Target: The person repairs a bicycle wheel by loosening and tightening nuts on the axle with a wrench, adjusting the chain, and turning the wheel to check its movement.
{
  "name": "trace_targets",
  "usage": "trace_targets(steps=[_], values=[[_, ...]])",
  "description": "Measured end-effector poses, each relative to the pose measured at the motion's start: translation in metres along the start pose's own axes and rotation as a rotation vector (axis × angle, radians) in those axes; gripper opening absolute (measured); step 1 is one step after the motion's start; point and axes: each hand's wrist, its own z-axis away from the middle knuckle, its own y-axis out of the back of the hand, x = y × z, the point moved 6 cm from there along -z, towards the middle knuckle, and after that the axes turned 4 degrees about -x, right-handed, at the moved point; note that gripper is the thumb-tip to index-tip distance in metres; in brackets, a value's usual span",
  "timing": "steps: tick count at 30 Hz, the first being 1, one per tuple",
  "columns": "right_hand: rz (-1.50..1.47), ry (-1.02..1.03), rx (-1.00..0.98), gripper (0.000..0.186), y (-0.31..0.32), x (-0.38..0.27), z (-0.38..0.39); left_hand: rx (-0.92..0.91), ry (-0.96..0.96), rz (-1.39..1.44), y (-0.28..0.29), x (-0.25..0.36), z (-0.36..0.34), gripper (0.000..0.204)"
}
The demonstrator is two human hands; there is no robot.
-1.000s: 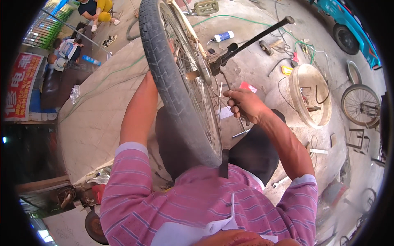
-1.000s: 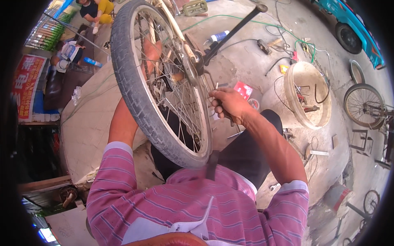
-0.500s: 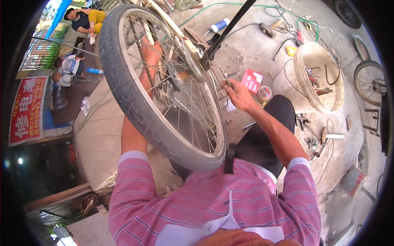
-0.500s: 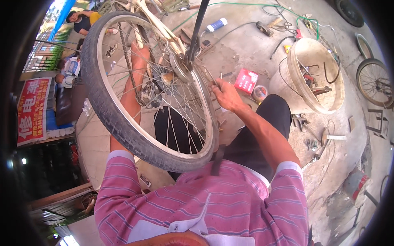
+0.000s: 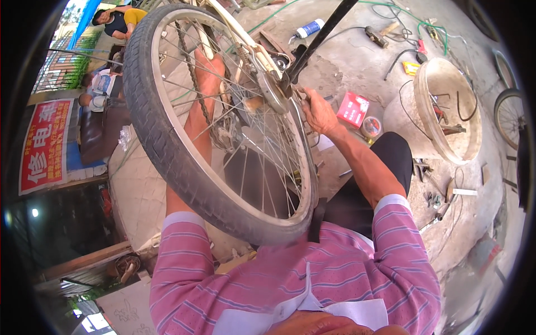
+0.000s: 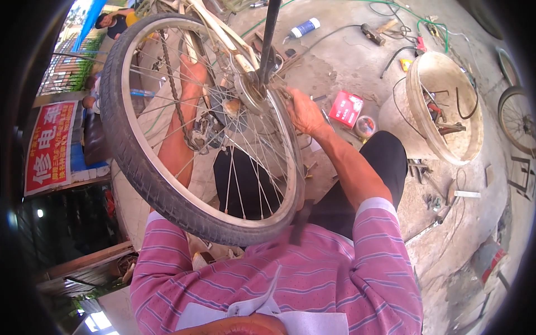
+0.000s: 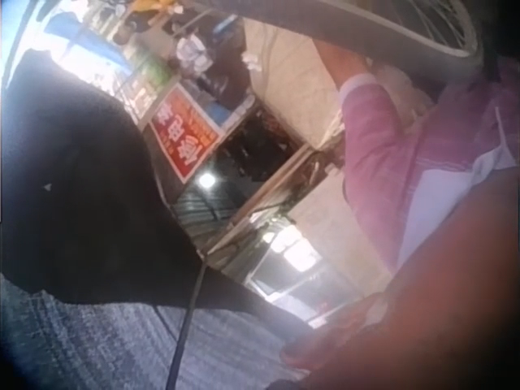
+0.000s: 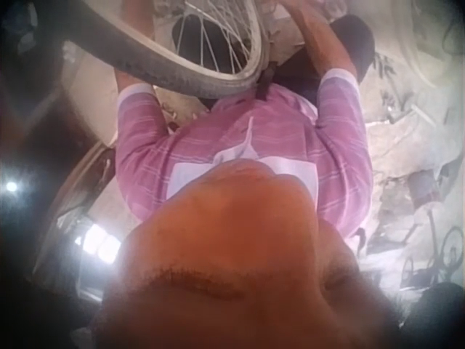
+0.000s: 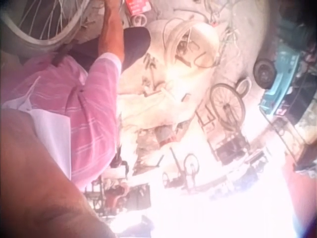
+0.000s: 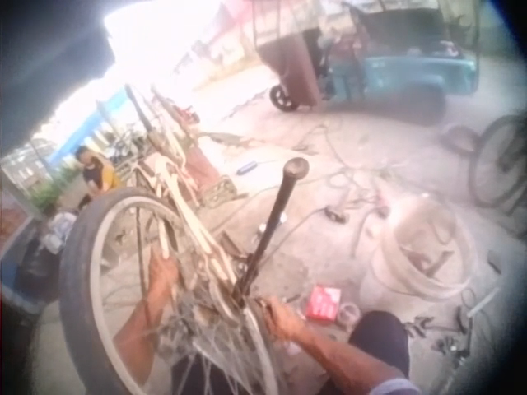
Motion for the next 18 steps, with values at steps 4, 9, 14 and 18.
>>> trace_targets(steps=[4, 9, 14, 18], values=[[0.020, 0.100, -0.007, 0.041, 0.003, -0.011, -0.008, 0.021, 0.004, -0.033, 0.001, -0.006, -0.005, 0.050], [0.029, 0.139, -0.115, 0.038, 0.005, -0.020, 0.001, 0.005, 0.049, -0.058, 0.002, -0.011, -0.004, 0.053], [0.027, -0.104, -0.250, 0.032, 0.008, -0.016, 0.016, 0.032, -0.058, 0.006, -0.001, 0.005, -0.001, 0.049], [0.180, -0.185, -0.471, 0.041, 0.030, -0.060, 0.040, 0.050, -0.141, 0.073, 0.001, 0.010, 0.002, 0.042]])
